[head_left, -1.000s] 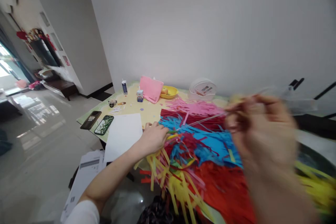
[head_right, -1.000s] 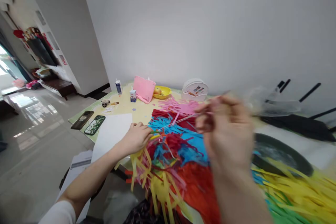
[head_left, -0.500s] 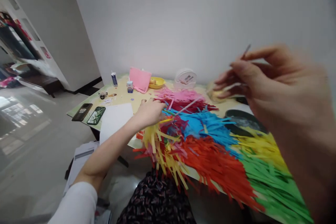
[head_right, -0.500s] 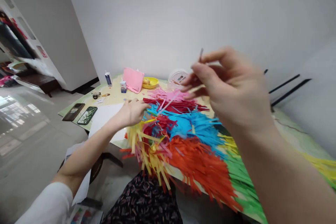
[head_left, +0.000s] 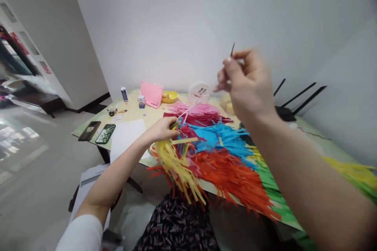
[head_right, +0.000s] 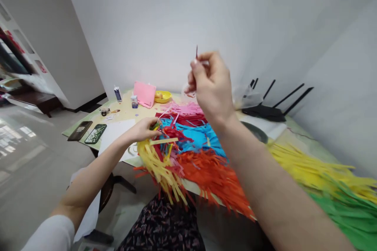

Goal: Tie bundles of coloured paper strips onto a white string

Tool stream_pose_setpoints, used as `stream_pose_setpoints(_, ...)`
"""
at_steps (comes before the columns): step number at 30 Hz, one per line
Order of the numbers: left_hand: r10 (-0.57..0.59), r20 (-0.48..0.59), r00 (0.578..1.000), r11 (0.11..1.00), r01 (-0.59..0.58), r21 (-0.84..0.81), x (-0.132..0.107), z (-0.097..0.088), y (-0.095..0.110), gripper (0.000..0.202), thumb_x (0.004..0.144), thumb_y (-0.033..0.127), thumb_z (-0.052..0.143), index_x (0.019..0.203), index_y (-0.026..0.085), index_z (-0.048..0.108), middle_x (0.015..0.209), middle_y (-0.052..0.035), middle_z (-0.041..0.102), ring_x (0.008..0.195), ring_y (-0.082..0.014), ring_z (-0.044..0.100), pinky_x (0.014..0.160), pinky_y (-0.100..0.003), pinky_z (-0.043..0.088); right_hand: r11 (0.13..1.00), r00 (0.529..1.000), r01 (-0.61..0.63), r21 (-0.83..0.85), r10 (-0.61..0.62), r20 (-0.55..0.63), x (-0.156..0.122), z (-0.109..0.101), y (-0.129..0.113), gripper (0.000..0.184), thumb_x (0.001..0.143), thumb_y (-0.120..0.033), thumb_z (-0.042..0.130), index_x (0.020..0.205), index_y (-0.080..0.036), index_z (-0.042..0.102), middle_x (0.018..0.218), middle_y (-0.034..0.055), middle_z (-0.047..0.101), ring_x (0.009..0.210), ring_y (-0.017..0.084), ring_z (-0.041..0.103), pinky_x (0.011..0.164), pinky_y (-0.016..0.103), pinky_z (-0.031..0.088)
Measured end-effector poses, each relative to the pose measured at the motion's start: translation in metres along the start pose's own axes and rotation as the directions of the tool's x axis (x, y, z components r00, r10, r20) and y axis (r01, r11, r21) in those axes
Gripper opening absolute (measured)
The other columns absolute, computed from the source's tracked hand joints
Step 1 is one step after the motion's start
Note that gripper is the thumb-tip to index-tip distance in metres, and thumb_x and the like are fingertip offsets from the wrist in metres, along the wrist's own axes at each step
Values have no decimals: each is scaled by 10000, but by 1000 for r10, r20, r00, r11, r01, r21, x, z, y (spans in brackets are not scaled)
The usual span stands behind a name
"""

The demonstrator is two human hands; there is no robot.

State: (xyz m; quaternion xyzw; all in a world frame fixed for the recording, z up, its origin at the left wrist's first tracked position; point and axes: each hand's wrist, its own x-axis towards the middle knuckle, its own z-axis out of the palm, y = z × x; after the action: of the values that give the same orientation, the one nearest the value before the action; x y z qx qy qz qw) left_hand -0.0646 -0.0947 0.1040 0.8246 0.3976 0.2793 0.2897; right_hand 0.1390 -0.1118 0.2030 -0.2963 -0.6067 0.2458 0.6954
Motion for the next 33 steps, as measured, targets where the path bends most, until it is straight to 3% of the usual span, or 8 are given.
stream_pose_setpoints(3, 0, 23, 1000, 992, 3, -129, -4, -8, -4, 174, 754, 254, 658, 850, 115, 702, 801, -32, 684, 744, -170, 591, 715, -267, 457, 965, 954, -230, -129, 250, 167, -35, -7, 41, 137, 842, -292, 607, 864, -218, 493, 529, -93, 487, 427, 81, 459, 436, 218, 385)
stream_pose_setpoints(6, -3, 11, 1000, 979, 5, -205, -4, -12, -8, 229, 756, 254, 674, 932, 113, 713, 821, -36, 694, 765, -175, 603, 740, -281, 463, 877, 751, -429, -216, 479, 455, -69, 4, 74, 296, 777, -444, 634, 900, -201, 520, 481, -98, 451, 412, 103, 436, 426, 232, 330)
stream_pose_setpoints(9, 53, -9, 999, 959, -53, -280, -2, -13, -14, 321, 734, 232, 705, 1036, 126, 682, 953, -64, 695, 893, -198, 619, 837, -314, 469, 850, 660, -470, -238, 517, 545, -86, 16, 91, 411, 713, -522, 652, 920, -179, 559, 481, -94, 441, 424, 103, 403, 446, 235, 299)
stream_pose_setpoints(14, 67, 4, 998, 950, -63, -307, 0, -20, -20, 314, 760, 318, 711, 1007, 134, 652, 1034, -98, 680, 973, -218, 617, 905, -350, 458, 839, 648, -405, -362, 543, 534, -83, 17, 100, 319, 722, -513, 592, 729, -199, 537, 475, -80, 411, 425, 94, 345, 456, 237, 254)
stream_pose_setpoints(18, 37, 67, 997, 969, -19, -247, 5, -17, -25, 339, 728, 346, 748, 981, 138, 660, 990, -69, 686, 931, -209, 613, 845, -318, 456, 832, 775, -221, -508, 466, 426, -80, 9, 99, 236, 748, -433, 574, 727, -197, 570, 521, -53, 471, 491, 121, 419, 499, 245, 295)
stream_pose_setpoints(22, 32, 36, 999, 949, -19, -314, 14, -1, -33, 316, 690, 356, 777, 865, 122, 658, 855, -37, 675, 819, -172, 610, 773, -282, 451, 795, 828, -120, -594, 411, 381, -80, 7, 95, 163, 790, -363, 580, 766, -202, 576, 543, -48, 517, 523, 138, 487, 538, 244, 337)
stream_pose_setpoints(29, 11, 5, 1000, 956, -9, -294, 21, 3, -38, 293, 745, 357, 714, 908, 118, 667, 877, -69, 709, 802, -179, 643, 754, -284, 481, 470, 746, 195, -861, 499, 441, -78, 2, 90, 118, 921, -218, 529, 1004, -177, 603, 874, 81, 735, 783, 214, 686, 640, 259, 388)
stream_pose_setpoints(33, 29, -54, 998, 976, -40, -212, 20, 2, -37, 247, 752, 302, 681, 929, 131, 664, 914, -62, 707, 849, -181, 638, 780, -285, 484, 226, 733, 342, -912, 543, 410, -81, 4, 89, 162, 962, -241, 482, 1061, -159, 580, 860, 123, 731, 780, 250, 705, 581, 265, 375)
